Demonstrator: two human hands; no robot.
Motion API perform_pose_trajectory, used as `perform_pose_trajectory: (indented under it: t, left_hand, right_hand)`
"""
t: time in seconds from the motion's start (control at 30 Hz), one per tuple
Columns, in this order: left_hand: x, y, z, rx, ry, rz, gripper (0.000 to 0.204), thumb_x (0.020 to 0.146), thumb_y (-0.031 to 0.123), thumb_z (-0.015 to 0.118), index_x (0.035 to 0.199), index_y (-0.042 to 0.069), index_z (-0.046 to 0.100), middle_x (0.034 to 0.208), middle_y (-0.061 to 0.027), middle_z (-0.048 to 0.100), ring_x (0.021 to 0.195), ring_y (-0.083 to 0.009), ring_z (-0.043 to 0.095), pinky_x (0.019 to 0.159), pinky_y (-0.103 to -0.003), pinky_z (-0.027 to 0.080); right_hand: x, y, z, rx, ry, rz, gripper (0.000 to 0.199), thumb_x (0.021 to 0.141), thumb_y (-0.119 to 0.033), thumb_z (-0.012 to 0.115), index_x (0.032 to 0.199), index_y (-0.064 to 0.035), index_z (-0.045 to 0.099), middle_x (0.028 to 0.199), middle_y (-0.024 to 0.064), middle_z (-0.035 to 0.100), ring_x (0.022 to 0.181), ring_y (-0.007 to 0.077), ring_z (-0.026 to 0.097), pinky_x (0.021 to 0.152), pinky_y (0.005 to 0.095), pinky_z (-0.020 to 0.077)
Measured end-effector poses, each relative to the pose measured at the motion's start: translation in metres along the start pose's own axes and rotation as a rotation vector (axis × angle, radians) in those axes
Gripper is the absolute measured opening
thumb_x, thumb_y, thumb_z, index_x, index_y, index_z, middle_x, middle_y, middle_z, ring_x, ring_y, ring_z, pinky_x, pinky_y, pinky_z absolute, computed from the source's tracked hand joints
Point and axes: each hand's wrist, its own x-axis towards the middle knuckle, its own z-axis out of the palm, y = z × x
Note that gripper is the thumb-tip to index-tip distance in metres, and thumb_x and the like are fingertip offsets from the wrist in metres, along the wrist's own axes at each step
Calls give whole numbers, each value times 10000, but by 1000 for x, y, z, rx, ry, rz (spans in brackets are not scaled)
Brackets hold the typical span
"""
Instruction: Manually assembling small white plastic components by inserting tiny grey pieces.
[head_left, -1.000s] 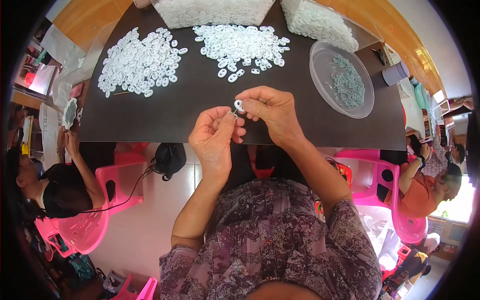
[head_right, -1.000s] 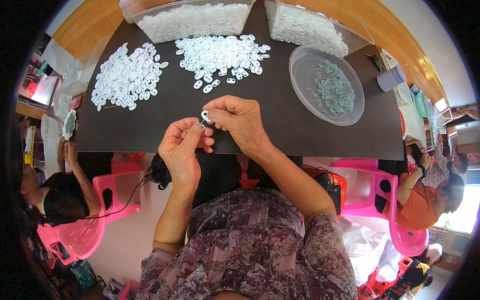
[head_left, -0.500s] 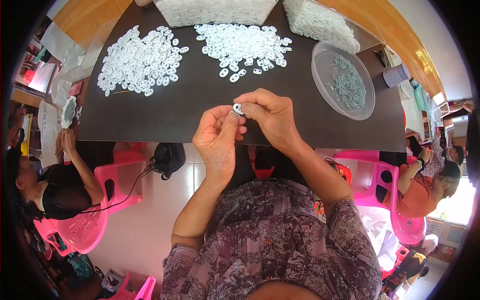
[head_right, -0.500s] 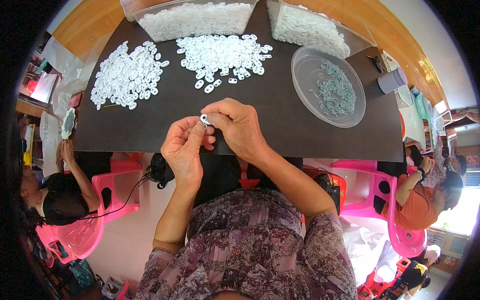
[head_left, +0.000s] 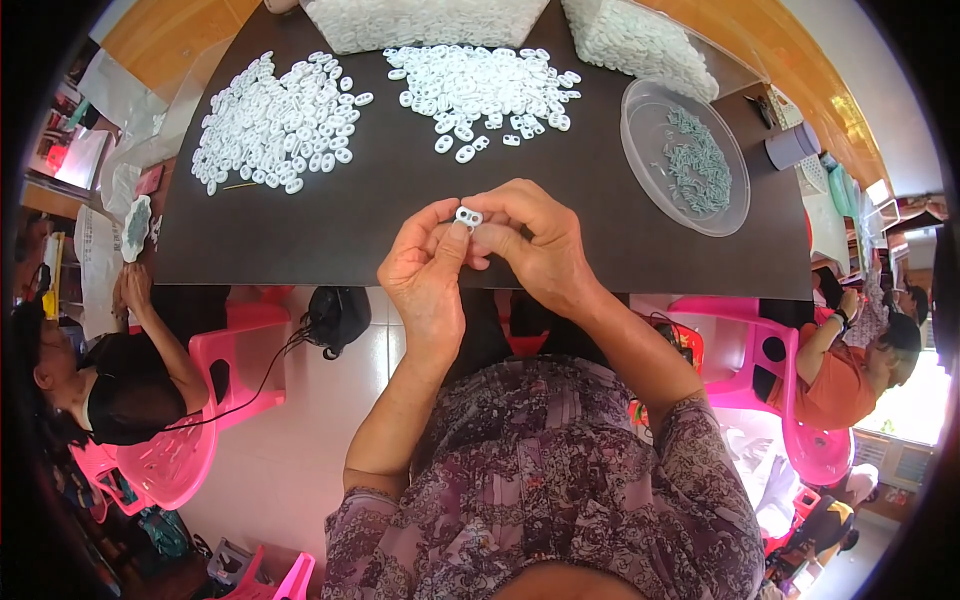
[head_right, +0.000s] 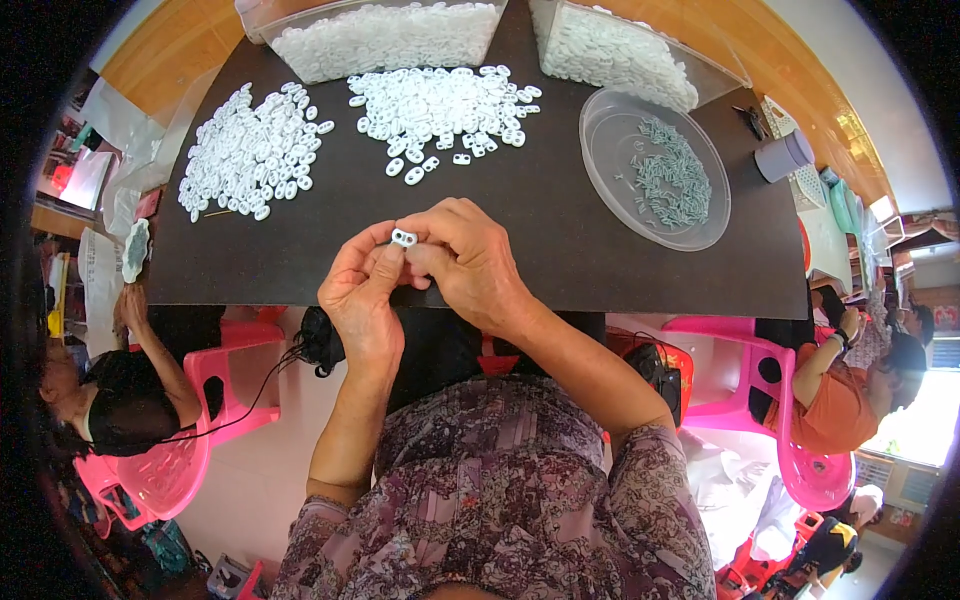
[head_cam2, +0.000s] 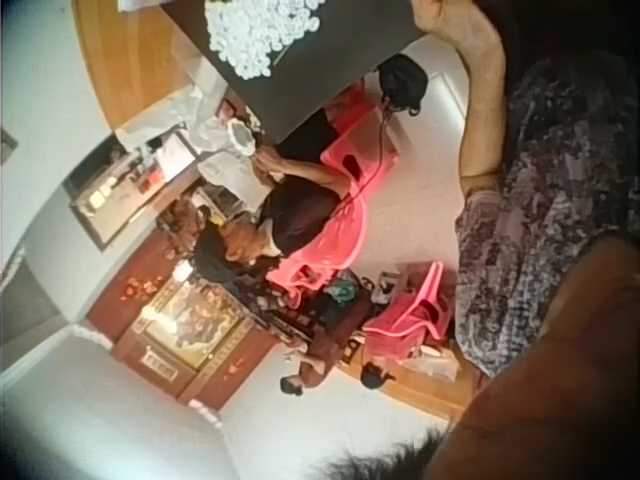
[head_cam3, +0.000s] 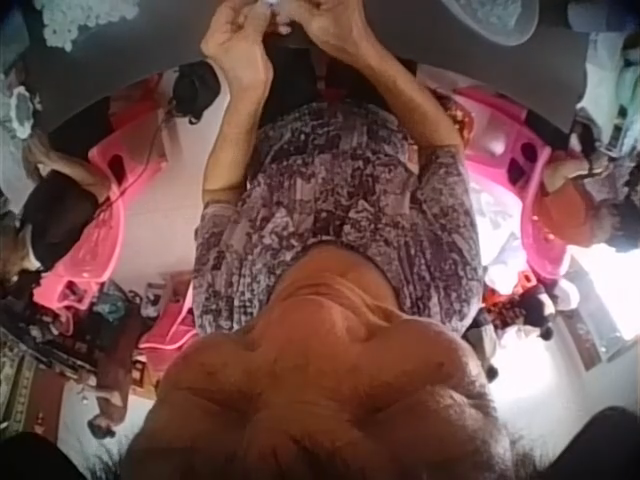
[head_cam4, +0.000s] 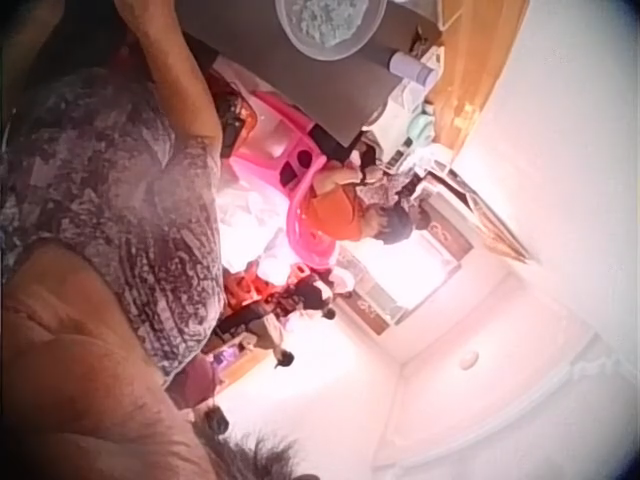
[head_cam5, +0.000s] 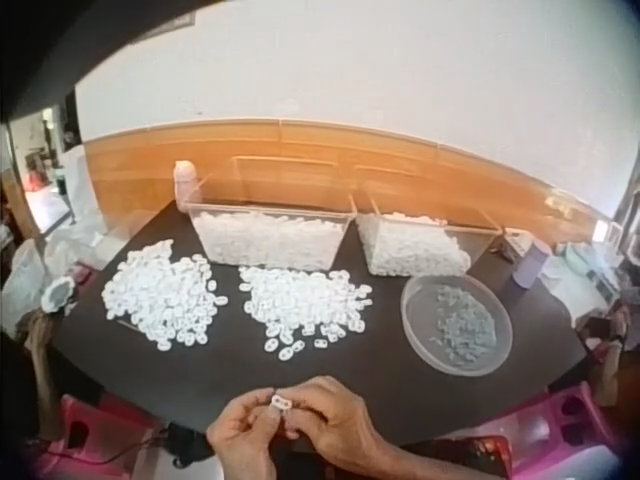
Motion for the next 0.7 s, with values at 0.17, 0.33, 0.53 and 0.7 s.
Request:
perform_pose_trajectory:
  t: [0.17,0.33,0.53,0.7]
  left_hand:
    - [2,6,7,-40,76,-78,178,868,-8,558,1035,-65,581,867,-91,645,711,-115,606,625,-229,502]
    - [1,14,13,-72,101,-141,181,862,11,565,1028,-57,586,898,-89,643,744,-125,615,653,-241,507]
    - [1,22,16,-111,104,-188,167,865,-6,527,1004,-79,584,837,-99,635,653,-132,613,614,-235,502]
    - [-1,18,12,-28,59,-145,173,864,-4,525,1006,-82,584,831,-103,631,650,-127,593,624,-234,494]
  right_hand:
    - [-1,-7,0,-188,18,-135,300,707,20,661,1002,-25,624,871,54,598,756,150,546,629,272,453]
    - [4,-5,1,-419,153,-435,324,663,-10,678,982,-16,625,885,100,606,749,246,538,628,329,454]
    - [5,-7,-5,-409,166,-485,300,666,3,666,964,-2,630,860,98,609,730,247,534,608,331,446]
    - [2,-1,-4,-377,165,-481,278,670,10,657,948,5,635,847,100,615,714,241,533,592,325,441]
